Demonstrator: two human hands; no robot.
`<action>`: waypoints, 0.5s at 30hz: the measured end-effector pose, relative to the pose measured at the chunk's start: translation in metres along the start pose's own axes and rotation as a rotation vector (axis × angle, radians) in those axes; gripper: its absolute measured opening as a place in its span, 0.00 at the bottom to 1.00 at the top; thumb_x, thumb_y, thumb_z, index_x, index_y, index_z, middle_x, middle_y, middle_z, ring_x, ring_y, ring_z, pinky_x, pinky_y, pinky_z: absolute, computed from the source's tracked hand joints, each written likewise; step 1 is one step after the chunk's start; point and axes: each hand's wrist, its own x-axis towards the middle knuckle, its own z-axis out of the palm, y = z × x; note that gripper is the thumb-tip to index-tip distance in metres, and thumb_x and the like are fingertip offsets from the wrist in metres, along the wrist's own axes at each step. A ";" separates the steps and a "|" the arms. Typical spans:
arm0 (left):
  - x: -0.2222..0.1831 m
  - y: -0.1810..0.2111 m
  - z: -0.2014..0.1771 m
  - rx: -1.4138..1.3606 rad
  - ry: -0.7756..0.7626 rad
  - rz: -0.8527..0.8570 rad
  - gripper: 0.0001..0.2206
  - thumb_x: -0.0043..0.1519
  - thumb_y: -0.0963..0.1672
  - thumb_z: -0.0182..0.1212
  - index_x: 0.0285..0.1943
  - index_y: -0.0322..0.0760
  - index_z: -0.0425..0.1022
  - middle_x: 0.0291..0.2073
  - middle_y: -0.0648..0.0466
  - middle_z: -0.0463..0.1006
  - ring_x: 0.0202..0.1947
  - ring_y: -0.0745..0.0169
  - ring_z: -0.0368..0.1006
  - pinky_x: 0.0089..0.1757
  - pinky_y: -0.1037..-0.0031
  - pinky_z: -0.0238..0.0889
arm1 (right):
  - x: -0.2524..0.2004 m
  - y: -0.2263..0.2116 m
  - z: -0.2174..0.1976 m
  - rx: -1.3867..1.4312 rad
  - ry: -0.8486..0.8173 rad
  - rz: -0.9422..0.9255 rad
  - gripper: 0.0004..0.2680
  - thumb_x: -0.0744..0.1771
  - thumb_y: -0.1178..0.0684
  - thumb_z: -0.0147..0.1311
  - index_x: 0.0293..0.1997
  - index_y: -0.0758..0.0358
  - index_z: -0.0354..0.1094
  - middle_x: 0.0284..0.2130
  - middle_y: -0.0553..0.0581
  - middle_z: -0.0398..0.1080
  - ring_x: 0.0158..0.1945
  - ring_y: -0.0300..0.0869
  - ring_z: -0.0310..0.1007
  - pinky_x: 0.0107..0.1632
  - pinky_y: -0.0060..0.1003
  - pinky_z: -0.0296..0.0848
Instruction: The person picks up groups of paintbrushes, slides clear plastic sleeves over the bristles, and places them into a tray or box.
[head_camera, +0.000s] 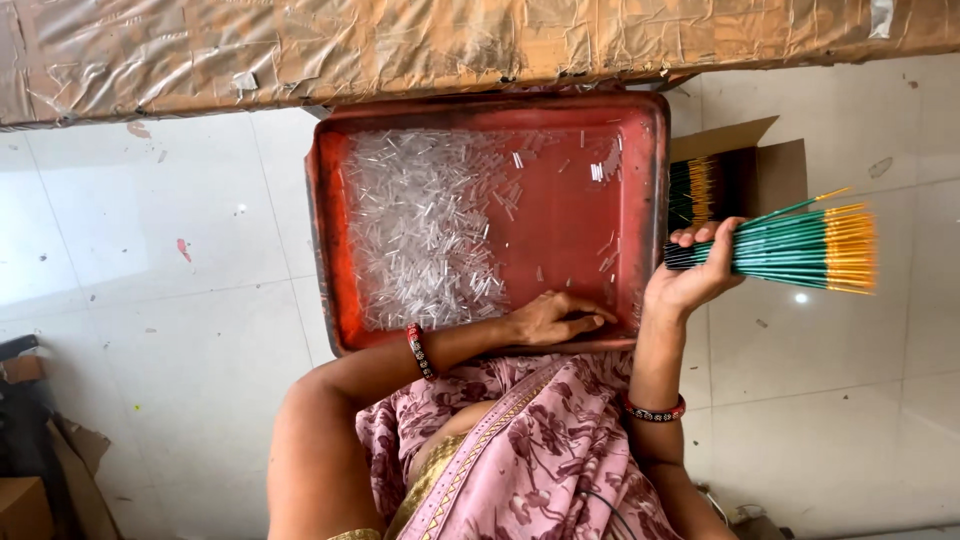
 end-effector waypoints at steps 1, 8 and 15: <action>0.003 -0.008 0.004 0.036 -0.015 0.108 0.19 0.69 0.48 0.48 0.65 0.39 0.75 0.58 0.43 0.79 0.57 0.43 0.76 0.59 0.60 0.64 | -0.002 0.004 -0.004 0.033 0.000 0.045 0.04 0.71 0.56 0.57 0.45 0.61 0.64 0.27 0.50 0.62 0.28 0.37 0.61 0.35 0.34 0.66; 0.047 -0.043 0.008 0.205 0.041 0.335 0.17 0.68 0.44 0.50 0.63 0.36 0.76 0.57 0.41 0.79 0.58 0.43 0.77 0.60 0.62 0.68 | 0.008 0.019 -0.022 0.261 -0.030 0.366 0.03 0.72 0.54 0.54 0.46 0.57 0.64 0.28 0.48 0.61 0.29 0.36 0.61 0.36 0.32 0.65; 0.065 0.001 -0.050 0.353 0.535 0.475 0.19 0.66 0.45 0.49 0.65 0.34 0.70 0.58 0.42 0.77 0.52 0.49 0.78 0.50 0.67 0.73 | -0.014 0.017 -0.003 0.198 -0.095 0.294 0.03 0.72 0.54 0.55 0.45 0.57 0.64 0.27 0.48 0.62 0.28 0.35 0.61 0.35 0.32 0.65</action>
